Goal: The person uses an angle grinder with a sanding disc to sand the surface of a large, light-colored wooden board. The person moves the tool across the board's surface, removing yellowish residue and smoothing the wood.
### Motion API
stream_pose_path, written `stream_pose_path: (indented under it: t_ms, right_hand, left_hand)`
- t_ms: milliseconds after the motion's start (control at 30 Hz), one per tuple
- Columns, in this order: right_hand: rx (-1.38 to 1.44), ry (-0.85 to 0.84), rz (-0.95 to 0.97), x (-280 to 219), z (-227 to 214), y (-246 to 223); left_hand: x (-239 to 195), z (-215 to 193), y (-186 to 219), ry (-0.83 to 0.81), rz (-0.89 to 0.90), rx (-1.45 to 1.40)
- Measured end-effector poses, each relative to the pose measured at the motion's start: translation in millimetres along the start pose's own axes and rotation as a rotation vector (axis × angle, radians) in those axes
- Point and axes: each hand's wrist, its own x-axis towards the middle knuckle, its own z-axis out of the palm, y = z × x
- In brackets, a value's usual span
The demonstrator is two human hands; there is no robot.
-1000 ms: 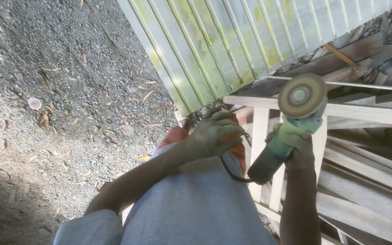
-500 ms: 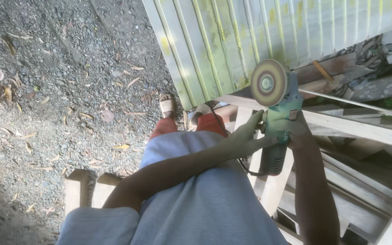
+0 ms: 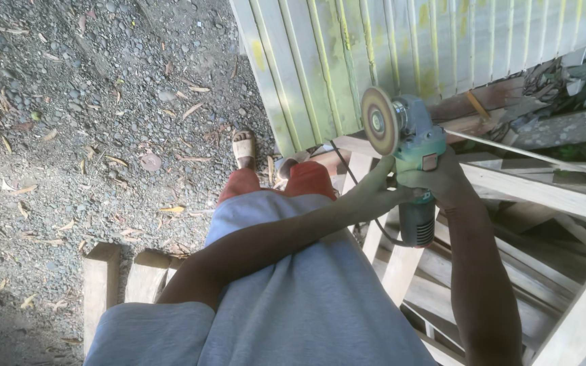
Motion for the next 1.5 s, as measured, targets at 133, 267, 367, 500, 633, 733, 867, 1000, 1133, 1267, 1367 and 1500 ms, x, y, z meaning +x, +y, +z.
stream_pose_path:
  t_ms: [133,267,367,500,633,733,867,1000,1133,1267,1367,1500]
  right_hand:
    - [-0.018,0.029,0.001,7,1,-6]
    - [-0.048,0.031,0.013,6,1,-6]
    - [-0.037,0.019,0.007,10,1,-4]
    - [-0.029,0.012,0.018,11,0,-1]
    - [-0.043,0.028,0.021,12,-2,0]
    - [-0.027,0.038,0.019,12,-1,0]
    - [-0.122,0.045,0.032,8,-4,-1]
    - [-0.083,0.016,0.025,10,-5,-2]
    - [-0.056,0.016,0.005,10,-4,-8]
    - [-0.009,0.004,0.025,12,-1,-11]
    - [-0.061,0.014,0.025,14,-2,-10]
    - [-0.050,0.004,0.016,15,-3,-8]
  left_hand:
    - [5,-3,8,0.010,-0.025,0.020]
    - [4,-3,15,-0.002,-0.030,0.010]
    - [3,-4,19,0.026,-0.100,0.117]
    - [3,-5,17,0.013,-0.061,0.076]
    - [6,-5,12,0.016,-0.059,0.073]
    - [6,-6,11,0.023,-0.055,0.089]
    - [4,-4,12,0.023,-0.150,0.128]
    - [6,-4,15,0.042,-0.133,0.138]
    - [10,-3,16,0.024,-0.095,0.094]
    - [9,-5,15,0.022,-0.107,0.073]
    - [9,-5,13,0.025,-0.052,0.072]
    - [10,-6,10,0.021,-0.059,0.063]
